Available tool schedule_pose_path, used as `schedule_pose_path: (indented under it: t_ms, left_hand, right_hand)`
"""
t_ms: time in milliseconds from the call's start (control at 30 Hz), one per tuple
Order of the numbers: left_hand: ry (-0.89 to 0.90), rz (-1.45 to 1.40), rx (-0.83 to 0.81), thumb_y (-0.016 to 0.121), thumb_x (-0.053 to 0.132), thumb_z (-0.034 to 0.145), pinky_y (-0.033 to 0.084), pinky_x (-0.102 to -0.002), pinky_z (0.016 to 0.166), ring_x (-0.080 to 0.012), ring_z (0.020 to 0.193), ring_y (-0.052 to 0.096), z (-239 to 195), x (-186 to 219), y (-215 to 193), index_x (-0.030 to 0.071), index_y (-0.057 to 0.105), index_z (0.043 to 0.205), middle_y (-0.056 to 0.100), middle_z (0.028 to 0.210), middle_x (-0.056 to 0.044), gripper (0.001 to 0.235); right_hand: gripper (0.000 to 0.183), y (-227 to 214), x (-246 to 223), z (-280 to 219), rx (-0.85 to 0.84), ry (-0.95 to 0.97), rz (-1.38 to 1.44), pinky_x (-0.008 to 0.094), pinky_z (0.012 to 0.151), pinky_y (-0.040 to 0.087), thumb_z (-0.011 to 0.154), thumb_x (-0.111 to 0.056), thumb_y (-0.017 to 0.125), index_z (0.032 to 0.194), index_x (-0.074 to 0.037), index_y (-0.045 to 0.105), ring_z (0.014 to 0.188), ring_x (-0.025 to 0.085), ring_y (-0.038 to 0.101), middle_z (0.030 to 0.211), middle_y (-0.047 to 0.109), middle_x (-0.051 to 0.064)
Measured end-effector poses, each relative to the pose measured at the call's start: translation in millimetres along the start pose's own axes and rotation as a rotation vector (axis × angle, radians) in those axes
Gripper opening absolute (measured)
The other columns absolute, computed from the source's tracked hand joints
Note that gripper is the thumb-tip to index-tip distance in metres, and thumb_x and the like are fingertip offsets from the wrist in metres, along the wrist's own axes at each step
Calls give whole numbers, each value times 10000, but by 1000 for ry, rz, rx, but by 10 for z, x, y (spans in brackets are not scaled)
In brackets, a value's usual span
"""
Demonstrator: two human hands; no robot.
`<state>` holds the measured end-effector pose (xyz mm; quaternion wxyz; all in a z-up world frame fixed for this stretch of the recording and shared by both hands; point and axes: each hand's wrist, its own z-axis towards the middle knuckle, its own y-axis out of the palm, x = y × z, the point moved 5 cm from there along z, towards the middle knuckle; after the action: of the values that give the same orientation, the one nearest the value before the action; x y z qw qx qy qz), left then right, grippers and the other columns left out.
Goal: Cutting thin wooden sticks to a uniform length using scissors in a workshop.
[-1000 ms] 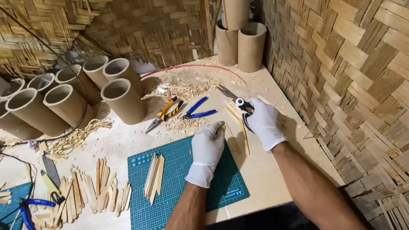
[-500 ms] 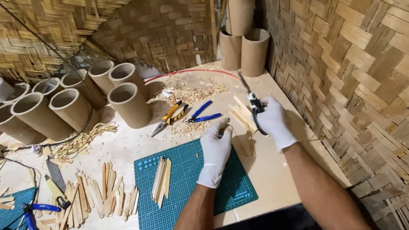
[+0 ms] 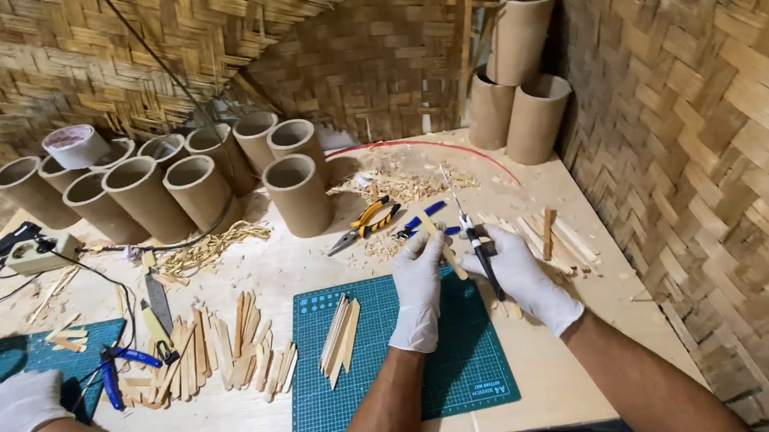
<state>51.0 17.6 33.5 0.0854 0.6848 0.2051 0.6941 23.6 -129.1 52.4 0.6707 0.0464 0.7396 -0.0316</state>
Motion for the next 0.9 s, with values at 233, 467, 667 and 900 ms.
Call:
schedule_pose_path:
  t_ms: [233,467,667,900]
  left_hand:
    - [104,53,-12,810,95,827,510,-208,642,-80,701,601,1,119,-28,34,740,1173,745,759,-78,358]
    - [83,57,74,821,138,832,505,-231,517,-91,623,580,64,51,-84,73,792,1063,706,799,-57,242]
    - [53,-90,-17,617,7,898,451,-264,406,-171,429,577,59,-18,-7,41,632,1009,661,683,-92,117]
    - [38,-253,-120,507,170,1068,426,-198,578,-82,683,573,-1,17,45,1,677,1217,697,880,-52,282]
  right_hand:
    - [412,31,176,50,-93,125,237,259,451,564,823,-24,821,1178,-86,622,627,195,633,781,589,81]
    - [364,90,-11,-122,-121,88,75,298,474,606,823,-125,875,1109,-38,667,617,201,668,725,591,87]
    - [389,13,16,-138,-109,-82,-55,257,466,572,799,-119,892,1118,-10,697,562,153,641,664,591,80]
    - [316,13,-37,-198,-60,-95,67,225,437,519,820,-76,860,1095,-45,707,553,142,637,639,565,51]
